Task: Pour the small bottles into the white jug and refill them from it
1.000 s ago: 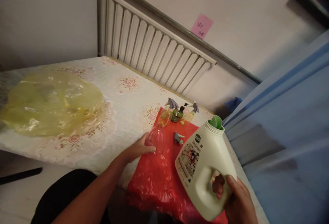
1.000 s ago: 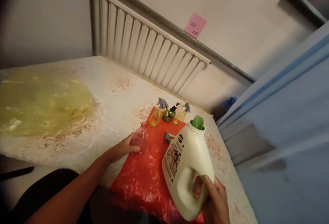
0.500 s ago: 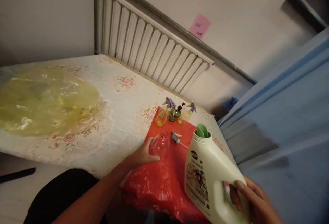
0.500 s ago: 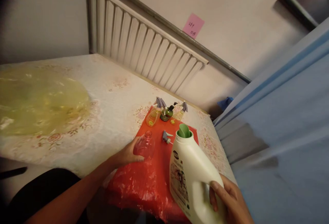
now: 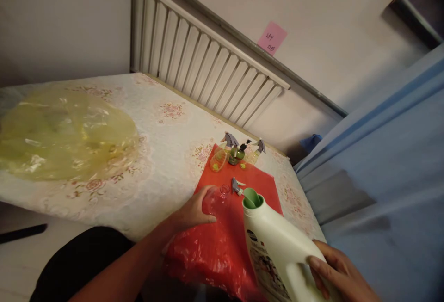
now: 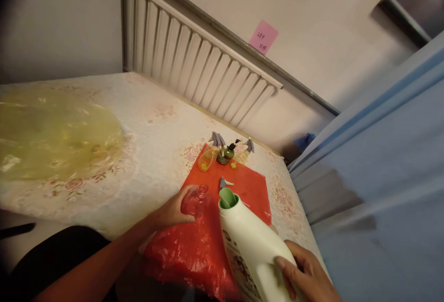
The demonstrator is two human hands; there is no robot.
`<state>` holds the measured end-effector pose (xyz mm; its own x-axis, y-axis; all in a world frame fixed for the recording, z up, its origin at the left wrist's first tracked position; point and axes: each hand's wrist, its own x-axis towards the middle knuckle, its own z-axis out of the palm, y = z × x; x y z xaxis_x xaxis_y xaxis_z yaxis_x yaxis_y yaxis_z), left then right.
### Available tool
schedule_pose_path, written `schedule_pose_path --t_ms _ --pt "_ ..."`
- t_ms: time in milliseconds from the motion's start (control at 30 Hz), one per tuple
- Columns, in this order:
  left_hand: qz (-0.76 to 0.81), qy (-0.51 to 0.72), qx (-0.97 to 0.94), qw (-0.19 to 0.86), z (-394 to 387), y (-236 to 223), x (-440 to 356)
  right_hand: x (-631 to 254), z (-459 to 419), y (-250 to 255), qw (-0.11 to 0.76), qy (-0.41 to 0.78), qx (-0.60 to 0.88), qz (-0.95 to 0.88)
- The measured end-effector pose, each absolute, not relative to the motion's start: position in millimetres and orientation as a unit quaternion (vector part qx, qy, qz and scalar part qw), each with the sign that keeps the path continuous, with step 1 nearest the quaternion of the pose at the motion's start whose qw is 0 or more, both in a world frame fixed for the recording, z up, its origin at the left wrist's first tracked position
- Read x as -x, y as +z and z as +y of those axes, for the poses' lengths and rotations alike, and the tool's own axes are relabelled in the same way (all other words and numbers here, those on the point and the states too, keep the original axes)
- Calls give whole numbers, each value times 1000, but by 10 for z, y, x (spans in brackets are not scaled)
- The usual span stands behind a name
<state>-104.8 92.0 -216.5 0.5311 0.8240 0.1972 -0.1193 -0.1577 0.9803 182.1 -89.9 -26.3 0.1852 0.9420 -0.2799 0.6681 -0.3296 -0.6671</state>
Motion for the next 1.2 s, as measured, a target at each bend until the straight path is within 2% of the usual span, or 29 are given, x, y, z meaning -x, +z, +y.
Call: schedule_pose_path --t_ms 900,1200 --pt "314 345 -725 507 828 -2344 908 -1851 -896 -125 129 370 743 -543" --pt "308 320 -729 522 836 -2400 948 -1830 -898 -174 151 356 749 -538"
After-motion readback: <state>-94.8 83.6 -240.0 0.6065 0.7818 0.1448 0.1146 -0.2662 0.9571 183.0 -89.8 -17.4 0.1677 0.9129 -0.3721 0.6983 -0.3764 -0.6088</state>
